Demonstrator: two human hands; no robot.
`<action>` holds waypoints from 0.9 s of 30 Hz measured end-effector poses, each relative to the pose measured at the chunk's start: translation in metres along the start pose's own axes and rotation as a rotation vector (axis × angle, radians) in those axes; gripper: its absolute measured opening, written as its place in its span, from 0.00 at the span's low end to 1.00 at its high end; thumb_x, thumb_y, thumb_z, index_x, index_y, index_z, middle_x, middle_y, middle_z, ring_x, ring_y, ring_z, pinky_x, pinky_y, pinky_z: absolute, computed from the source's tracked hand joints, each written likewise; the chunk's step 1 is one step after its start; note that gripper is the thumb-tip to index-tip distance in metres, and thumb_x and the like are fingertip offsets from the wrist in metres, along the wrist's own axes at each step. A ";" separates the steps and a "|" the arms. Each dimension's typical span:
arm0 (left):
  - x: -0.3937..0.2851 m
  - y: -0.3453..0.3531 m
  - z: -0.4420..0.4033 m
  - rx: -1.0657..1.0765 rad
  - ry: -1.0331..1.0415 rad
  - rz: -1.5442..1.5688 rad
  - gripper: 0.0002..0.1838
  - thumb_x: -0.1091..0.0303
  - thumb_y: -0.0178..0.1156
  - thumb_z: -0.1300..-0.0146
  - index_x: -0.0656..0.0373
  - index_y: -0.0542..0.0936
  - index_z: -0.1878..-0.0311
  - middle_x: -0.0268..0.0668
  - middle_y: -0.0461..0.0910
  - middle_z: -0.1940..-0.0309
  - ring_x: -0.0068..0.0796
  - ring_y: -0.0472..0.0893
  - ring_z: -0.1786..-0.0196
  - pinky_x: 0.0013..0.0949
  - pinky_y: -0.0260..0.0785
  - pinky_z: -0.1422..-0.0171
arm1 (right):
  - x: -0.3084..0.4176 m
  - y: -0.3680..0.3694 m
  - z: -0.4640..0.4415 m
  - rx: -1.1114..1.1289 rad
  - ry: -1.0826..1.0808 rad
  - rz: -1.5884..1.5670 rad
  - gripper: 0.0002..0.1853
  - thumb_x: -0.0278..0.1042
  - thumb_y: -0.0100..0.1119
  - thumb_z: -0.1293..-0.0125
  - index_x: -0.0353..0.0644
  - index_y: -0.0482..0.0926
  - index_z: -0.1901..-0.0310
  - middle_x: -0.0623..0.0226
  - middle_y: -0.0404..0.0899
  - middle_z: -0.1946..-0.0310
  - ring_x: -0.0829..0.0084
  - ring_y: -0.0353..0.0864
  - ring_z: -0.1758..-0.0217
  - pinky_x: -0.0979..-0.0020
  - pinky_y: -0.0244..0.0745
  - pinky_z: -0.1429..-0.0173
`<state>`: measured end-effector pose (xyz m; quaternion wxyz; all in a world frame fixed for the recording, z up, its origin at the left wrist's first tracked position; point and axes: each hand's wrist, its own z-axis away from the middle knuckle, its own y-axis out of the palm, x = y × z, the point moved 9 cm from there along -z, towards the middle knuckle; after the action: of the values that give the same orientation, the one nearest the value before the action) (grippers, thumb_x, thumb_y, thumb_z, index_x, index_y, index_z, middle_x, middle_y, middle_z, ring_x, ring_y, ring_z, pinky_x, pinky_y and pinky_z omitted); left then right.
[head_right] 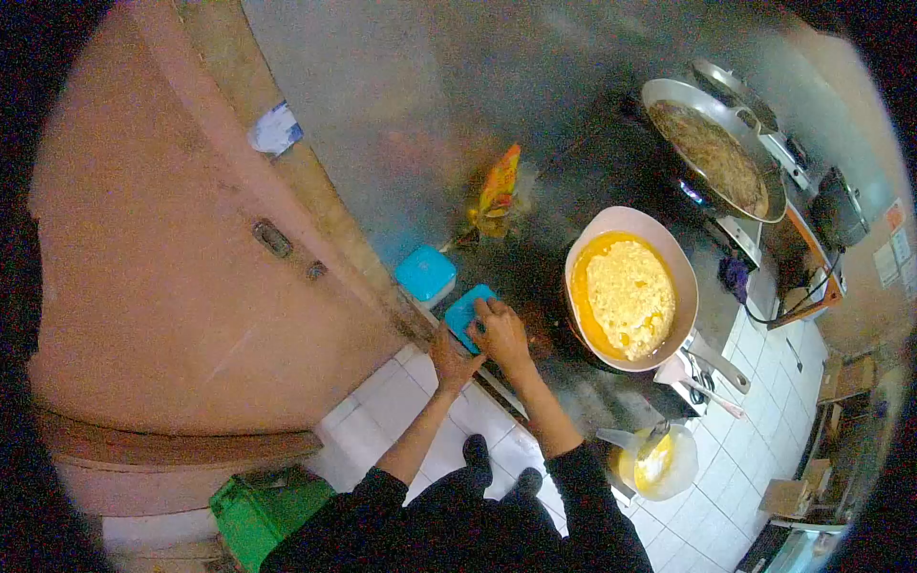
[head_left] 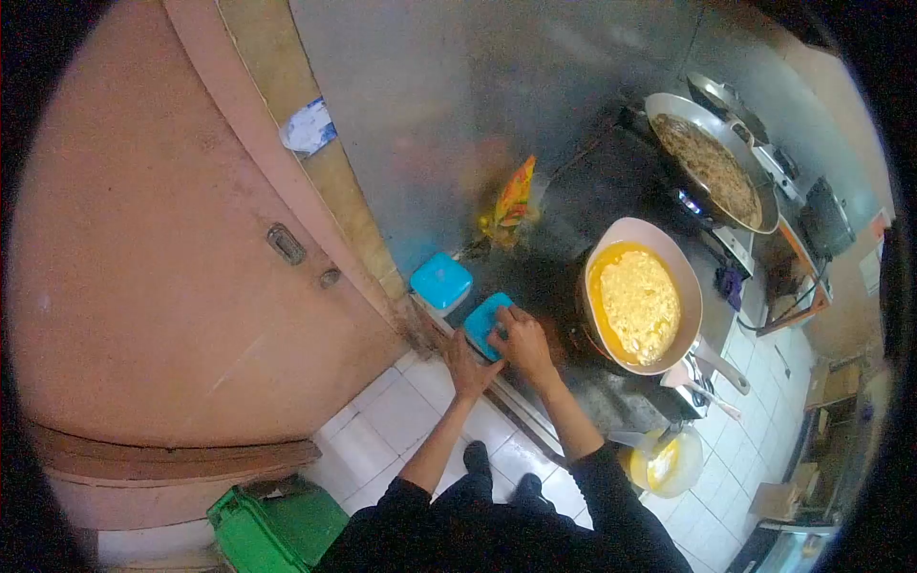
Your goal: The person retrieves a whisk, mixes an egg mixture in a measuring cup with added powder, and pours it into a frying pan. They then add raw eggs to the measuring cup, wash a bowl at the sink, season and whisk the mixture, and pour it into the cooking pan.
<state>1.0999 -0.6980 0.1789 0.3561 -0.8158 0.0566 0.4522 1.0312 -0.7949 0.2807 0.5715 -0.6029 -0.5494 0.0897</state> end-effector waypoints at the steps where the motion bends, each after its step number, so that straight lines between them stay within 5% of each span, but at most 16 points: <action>1: 0.007 0.005 0.003 0.005 -0.026 -0.024 0.49 0.55 0.73 0.69 0.63 0.61 0.42 0.48 0.68 0.50 0.48 0.68 0.47 0.48 0.58 0.45 | -0.001 0.001 -0.002 -0.002 -0.003 -0.002 0.16 0.33 0.61 0.53 0.38 0.73 0.62 0.54 0.75 0.67 0.52 0.77 0.62 0.58 0.73 0.61; 6: 0.010 0.003 0.004 0.003 -0.039 -0.055 0.51 0.50 0.74 0.69 0.62 0.60 0.41 0.47 0.68 0.48 0.47 0.66 0.45 0.47 0.57 0.45 | 0.002 0.015 -0.006 0.152 -0.092 0.073 0.17 0.33 0.60 0.53 0.38 0.73 0.61 0.51 0.74 0.64 0.50 0.76 0.60 0.57 0.73 0.59; 19: 0.015 0.011 0.006 0.028 -0.101 -0.144 0.54 0.53 0.75 0.73 0.71 0.60 0.42 0.55 0.66 0.49 0.52 0.64 0.43 0.48 0.55 0.41 | -0.012 0.019 -0.006 0.096 -0.084 -0.035 0.15 0.34 0.60 0.54 0.38 0.72 0.64 0.50 0.74 0.67 0.50 0.76 0.63 0.56 0.73 0.62; 22: 0.006 0.004 0.010 0.017 -0.088 -0.189 0.55 0.54 0.75 0.70 0.70 0.58 0.39 0.56 0.64 0.46 0.52 0.63 0.42 0.47 0.54 0.39 | -0.011 0.011 0.003 0.059 -0.009 -0.037 0.19 0.36 0.61 0.53 0.41 0.73 0.58 0.49 0.72 0.61 0.48 0.73 0.56 0.53 0.69 0.55; 25: 0.028 0.022 0.009 0.010 -0.089 -0.072 0.53 0.61 0.73 0.66 0.69 0.55 0.37 0.55 0.62 0.44 0.51 0.64 0.42 0.43 0.55 0.38 | 0.000 -0.018 0.033 -0.107 0.060 -0.018 0.33 0.40 0.64 0.55 0.41 0.65 0.45 0.47 0.66 0.53 0.46 0.64 0.46 0.50 0.60 0.44; 27: 0.032 0.022 0.013 0.009 -0.084 0.064 0.51 0.65 0.72 0.63 0.67 0.54 0.36 0.53 0.62 0.43 0.49 0.65 0.42 0.41 0.56 0.39 | -0.024 -0.004 0.060 -0.177 0.266 -0.132 0.48 0.50 0.65 0.55 0.38 0.52 0.36 0.45 0.58 0.43 0.45 0.56 0.41 0.48 0.53 0.38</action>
<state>1.0999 -0.6985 0.1382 0.3473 -0.7922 0.0697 0.4969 0.9756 -0.7788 0.2518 0.5883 -0.6203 -0.5130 -0.0772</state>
